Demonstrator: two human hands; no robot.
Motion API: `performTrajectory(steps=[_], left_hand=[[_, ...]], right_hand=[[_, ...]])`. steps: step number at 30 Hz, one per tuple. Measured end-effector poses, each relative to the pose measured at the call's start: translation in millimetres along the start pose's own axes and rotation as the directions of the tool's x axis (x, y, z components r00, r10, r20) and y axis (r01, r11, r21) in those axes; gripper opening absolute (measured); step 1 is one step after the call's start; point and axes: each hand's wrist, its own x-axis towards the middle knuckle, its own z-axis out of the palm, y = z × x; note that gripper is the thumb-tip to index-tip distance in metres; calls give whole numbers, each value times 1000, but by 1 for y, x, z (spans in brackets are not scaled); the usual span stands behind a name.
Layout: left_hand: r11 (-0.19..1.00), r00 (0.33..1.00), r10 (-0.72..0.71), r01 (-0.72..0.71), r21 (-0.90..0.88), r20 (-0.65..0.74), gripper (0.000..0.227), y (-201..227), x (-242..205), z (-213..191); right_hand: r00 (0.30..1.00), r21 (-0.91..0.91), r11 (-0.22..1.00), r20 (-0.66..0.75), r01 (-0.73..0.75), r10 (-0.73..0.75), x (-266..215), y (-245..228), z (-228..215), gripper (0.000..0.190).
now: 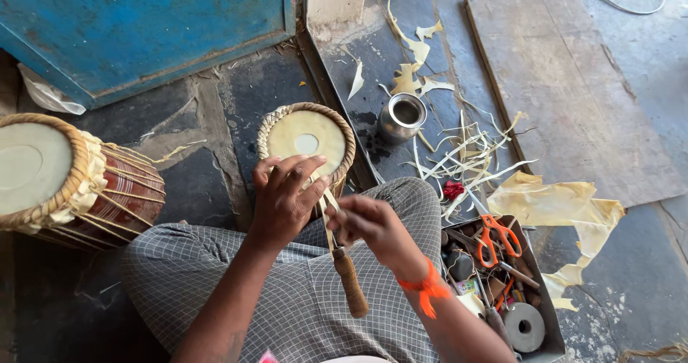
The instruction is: The person sits on the floor and uses a metal awl to weave a thick white cord around the rim of a small drum. They repeatedly pierce the drum skin and pull the cord through to secure the edge, occasionally tapping the tool with a wooden mallet to drive it through the material.
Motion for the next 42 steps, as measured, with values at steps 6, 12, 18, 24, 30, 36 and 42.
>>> performTrajectory(steps=[6,12,18,24,30,36,42], left_hand=[[981,981,-189,187,-50,-50,19,19,-4,1],[414,766,-550,597,-688,334,24,72,-18,-9],[60,594,-524,740,-669,610,20,71,-8,-12],[463,745,-642,564,-684,179,29,37,1,-4],[375,671,-708,621,-688,220,17,-15,4,1],[542,698,-702,652,-530,141,28,-35,-9,21],[558,700,-703,652,-513,124,27,-36,-10,25]], right_hand=[[985,-75,988,-98,135,-142,-39,11,-5,22],[949,-254,928,-83,274,-304,-42,-9,-5,28],[917,-526,777,15,346,-398,-36,-21,9,46],[894,-534,818,-229,216,-386,-39,-11,0,50],[923,-570,779,-87,262,-374,-53,27,20,70],[980,182,967,-50,-180,192,-55,79,36,64],[973,604,771,218,-201,83,-49,98,11,61]])
